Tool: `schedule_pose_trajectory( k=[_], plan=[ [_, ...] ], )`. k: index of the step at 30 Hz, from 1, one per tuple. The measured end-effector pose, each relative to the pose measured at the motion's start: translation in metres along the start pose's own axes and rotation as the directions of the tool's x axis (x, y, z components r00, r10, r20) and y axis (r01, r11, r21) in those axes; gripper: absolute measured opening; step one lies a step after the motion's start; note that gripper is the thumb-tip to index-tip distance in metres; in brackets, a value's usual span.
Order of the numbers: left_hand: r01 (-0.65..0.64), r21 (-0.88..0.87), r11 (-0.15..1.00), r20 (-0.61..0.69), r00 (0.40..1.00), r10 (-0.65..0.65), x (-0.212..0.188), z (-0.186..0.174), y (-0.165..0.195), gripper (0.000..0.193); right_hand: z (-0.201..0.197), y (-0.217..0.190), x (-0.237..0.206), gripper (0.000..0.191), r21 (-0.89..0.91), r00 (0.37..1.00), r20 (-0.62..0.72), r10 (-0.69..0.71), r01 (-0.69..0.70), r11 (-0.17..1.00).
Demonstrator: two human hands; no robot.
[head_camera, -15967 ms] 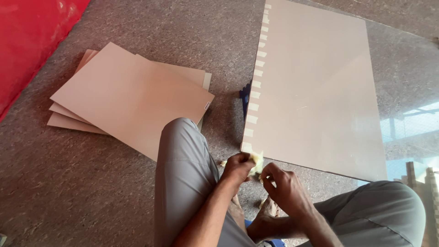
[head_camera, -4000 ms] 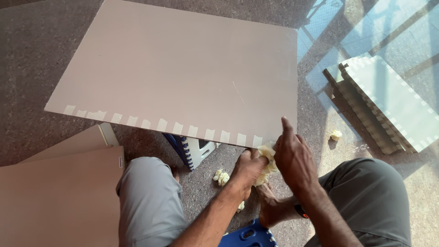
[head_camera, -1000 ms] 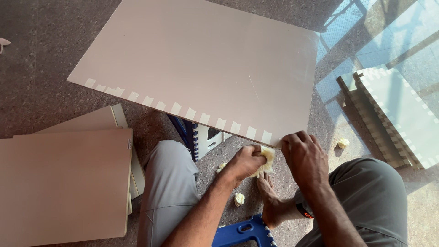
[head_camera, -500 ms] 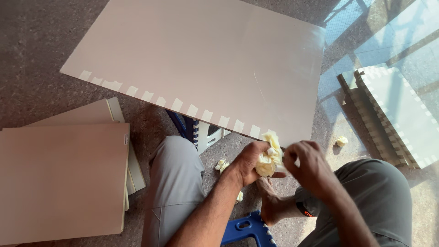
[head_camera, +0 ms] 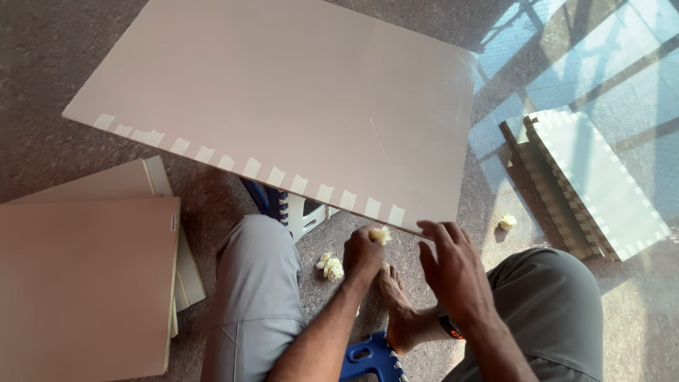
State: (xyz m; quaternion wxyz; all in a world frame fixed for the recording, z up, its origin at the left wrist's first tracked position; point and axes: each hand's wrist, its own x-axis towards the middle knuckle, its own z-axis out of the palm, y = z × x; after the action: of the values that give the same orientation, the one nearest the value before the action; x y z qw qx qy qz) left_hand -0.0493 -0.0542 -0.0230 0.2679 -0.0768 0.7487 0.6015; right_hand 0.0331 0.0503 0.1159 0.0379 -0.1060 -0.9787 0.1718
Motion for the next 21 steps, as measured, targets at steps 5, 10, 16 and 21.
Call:
schedule_pose_trajectory(
  k=[5, 10, 16, 21],
  plan=[
    [0.092, -0.022, 0.996, 0.023, 0.996, -0.091, -0.021, -0.017, 0.015, 0.033, 0.004, -0.028, 0.023, 0.066, -0.186, 0.977, -0.164, -0.134, 0.103, 0.977],
    [0.188, -0.352, 0.917, 0.130, 0.980, -0.151, -0.041, -0.052, 0.034, 0.036, 0.016, -0.034, 0.046, 0.082, -0.015, 0.995, -0.079, -0.065, 0.064, 0.998],
    [0.216, -0.573, 0.790, 0.145, 0.976, -0.162, -0.045, -0.094, 0.062, 0.038, 0.028, -0.024, 0.048, 0.074, -0.110, 0.996, -0.077, -0.044, 0.035, 0.993],
    [0.283, -0.694, 0.662, 0.217, 0.959, -0.182, -0.040, -0.098, 0.071, 0.042, 0.024, -0.015, 0.054, 0.060, 0.000, 0.998, -0.060, -0.028, 0.028, 1.000]
  ],
)
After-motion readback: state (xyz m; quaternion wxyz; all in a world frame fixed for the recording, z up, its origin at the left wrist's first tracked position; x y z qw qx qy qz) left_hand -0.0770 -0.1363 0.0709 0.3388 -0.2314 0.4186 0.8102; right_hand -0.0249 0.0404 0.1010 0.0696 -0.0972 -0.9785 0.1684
